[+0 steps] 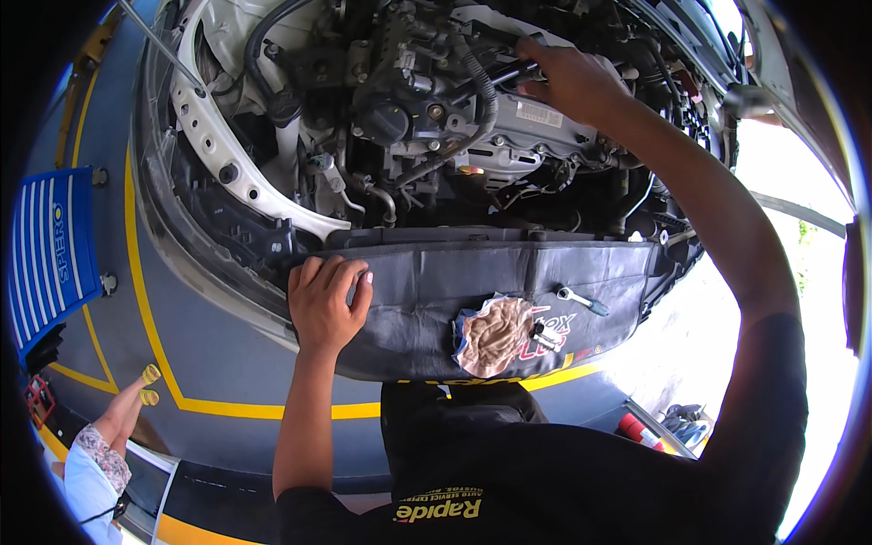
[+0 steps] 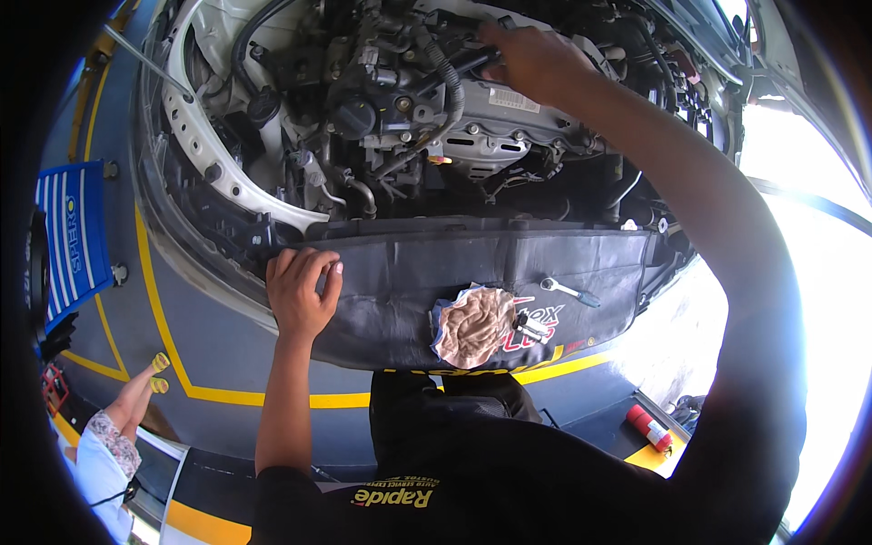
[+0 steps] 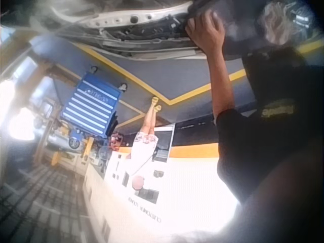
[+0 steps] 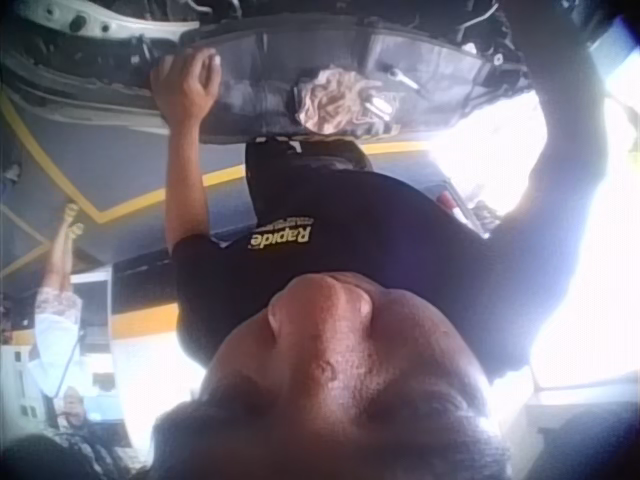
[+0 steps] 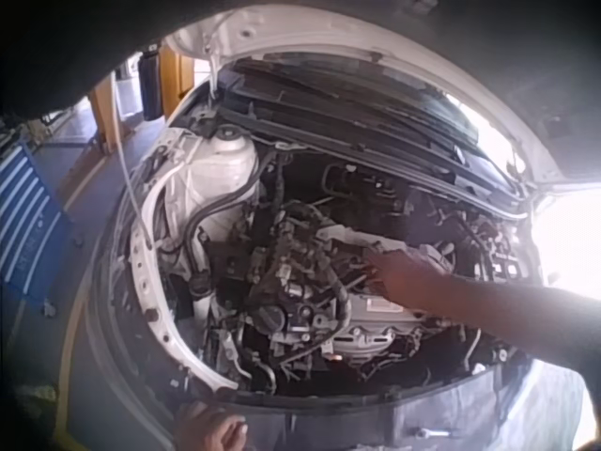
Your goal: The person retrieves tools from a blue tool chest, then works on the engine of a white car with the hood open. They use a wrench and a rag to clean and adjust components within the engine bay, occasionally wiping their hands and moving between the tool chest and the vehicle.
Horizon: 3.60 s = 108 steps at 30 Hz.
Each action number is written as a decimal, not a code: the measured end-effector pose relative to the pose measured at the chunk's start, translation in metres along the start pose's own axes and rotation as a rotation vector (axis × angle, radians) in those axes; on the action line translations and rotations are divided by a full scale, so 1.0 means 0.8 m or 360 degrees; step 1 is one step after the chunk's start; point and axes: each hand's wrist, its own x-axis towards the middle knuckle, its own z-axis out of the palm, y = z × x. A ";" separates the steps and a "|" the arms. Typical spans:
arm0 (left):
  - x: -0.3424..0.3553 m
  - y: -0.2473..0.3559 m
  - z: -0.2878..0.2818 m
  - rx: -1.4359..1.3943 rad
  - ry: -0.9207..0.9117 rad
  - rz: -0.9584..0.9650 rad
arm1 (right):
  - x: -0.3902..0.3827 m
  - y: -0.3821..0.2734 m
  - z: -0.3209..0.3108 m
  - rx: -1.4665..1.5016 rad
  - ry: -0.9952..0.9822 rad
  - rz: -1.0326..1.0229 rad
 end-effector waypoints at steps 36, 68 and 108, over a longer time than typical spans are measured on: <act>-0.001 0.001 0.001 0.0007 -0.0014 -0.0007 | 0.009 0.006 0.009 0.0079 0.0478 -0.0272; 0.000 0.001 -0.001 -0.0068 0.0049 0.0010 | -0.002 0.003 0.002 0.0101 0.0126 0.0038; 0.000 0.000 0.001 -0.0009 0.0015 0.0010 | 0.000 0.002 0.002 0.0075 -0.0044 0.0094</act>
